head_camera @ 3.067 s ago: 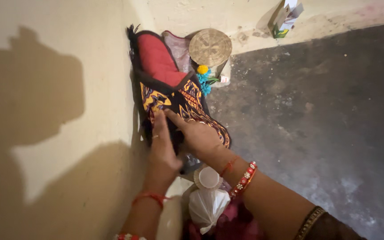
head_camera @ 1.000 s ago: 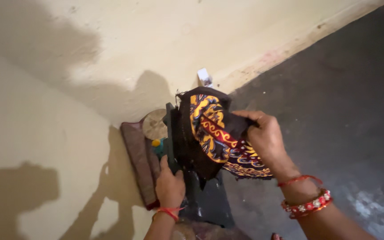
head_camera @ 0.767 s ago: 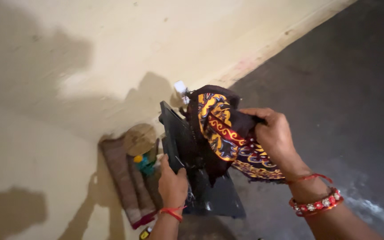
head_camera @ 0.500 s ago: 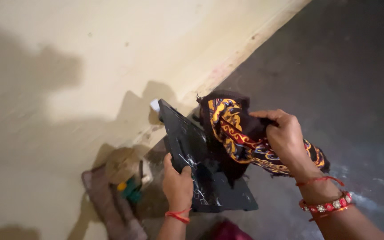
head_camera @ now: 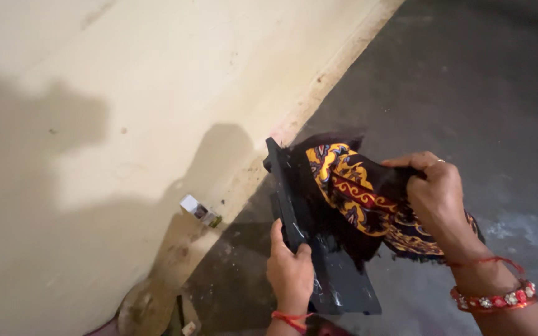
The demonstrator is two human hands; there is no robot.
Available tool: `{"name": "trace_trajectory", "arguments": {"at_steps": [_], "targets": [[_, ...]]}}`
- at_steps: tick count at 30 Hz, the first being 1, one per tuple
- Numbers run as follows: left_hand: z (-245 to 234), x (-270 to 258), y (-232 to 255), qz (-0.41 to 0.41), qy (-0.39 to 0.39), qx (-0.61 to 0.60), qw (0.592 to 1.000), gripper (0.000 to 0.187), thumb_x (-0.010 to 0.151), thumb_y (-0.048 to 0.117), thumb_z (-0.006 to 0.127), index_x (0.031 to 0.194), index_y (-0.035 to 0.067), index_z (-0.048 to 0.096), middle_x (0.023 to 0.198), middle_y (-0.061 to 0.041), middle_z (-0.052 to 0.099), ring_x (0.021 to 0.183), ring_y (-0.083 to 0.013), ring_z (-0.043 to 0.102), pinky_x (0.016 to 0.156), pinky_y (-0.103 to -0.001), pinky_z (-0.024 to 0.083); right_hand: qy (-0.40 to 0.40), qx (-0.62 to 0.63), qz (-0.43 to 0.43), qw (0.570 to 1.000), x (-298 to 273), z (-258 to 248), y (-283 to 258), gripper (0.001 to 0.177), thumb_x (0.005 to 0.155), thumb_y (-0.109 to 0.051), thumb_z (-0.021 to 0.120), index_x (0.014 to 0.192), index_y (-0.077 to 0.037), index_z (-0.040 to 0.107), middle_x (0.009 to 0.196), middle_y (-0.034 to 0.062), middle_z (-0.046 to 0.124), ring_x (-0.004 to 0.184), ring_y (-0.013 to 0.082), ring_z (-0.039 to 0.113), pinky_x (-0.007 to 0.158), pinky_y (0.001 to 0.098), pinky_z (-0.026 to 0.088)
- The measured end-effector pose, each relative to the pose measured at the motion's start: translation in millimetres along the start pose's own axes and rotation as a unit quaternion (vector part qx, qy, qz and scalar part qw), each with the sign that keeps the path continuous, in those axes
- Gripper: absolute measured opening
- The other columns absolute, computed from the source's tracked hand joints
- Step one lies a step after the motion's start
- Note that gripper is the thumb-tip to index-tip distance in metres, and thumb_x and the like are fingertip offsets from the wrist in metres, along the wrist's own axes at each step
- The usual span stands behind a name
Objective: The person unfolds a black folding table, extending its legs and securing the tabletop. They then place a patterned cloth on the table surface and smooth it out.
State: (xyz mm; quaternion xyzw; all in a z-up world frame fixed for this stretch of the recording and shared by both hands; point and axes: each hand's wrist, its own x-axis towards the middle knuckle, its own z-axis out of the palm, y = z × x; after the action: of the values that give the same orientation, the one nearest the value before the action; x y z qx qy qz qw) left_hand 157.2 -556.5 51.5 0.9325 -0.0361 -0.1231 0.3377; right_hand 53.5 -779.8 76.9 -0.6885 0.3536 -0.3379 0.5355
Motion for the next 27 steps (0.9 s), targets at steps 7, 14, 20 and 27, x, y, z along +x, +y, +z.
{"name": "trace_trajectory", "arguments": {"at_steps": [7,14,20,27], "targets": [[34.1,34.2,8.5,0.013,0.027,-0.051,0.998,0.076,0.075,0.018,0.071,0.147,0.024,0.047,0.106,-0.015,0.078,0.097,-0.0337,0.075,0.087,-0.043,0.056,0.007,0.004,-0.020,1.000,43.4,13.4,37.8,0.049,0.074,0.018,0.041,0.101,0.002,0.078,0.102,0.0138,0.074,0.092,0.0230,0.070,0.083,0.0308,0.054],[56.7,72.9,7.7,0.025,0.059,-0.048,0.997,0.074,0.073,0.019,0.073,0.143,0.020,0.051,0.101,-0.013,0.078,0.092,-0.0313,0.076,0.085,-0.042,0.056,0.019,0.073,0.042,0.996,68.1,33.1,93.8,0.048,0.076,0.019,0.038,0.099,0.002,0.077,0.095,0.0126,0.073,0.079,0.0180,0.067,0.071,0.0282,0.055],[45.2,91.7,28.7,0.035,0.053,-0.053,0.997,0.070,0.075,0.021,0.073,0.142,0.020,0.054,0.091,-0.013,0.079,0.081,-0.0273,0.077,0.077,-0.039,0.057,0.046,0.095,-0.022,0.994,85.2,70.2,135.8,0.047,0.075,0.018,0.038,0.098,0.003,0.076,0.100,0.0130,0.073,0.090,0.0189,0.068,0.084,0.0274,0.053],[37.6,123.4,58.4,0.094,-0.003,-0.093,0.991,0.073,0.078,0.012,0.069,0.148,0.014,0.050,0.081,-0.007,0.076,0.061,-0.0183,0.068,0.059,-0.034,0.053,0.092,0.090,-0.111,0.986,100.0,102.0,172.2,0.048,0.075,0.018,0.039,0.099,0.000,0.077,0.103,0.0133,0.069,0.100,0.0217,0.065,0.094,0.0278,0.048]]}}
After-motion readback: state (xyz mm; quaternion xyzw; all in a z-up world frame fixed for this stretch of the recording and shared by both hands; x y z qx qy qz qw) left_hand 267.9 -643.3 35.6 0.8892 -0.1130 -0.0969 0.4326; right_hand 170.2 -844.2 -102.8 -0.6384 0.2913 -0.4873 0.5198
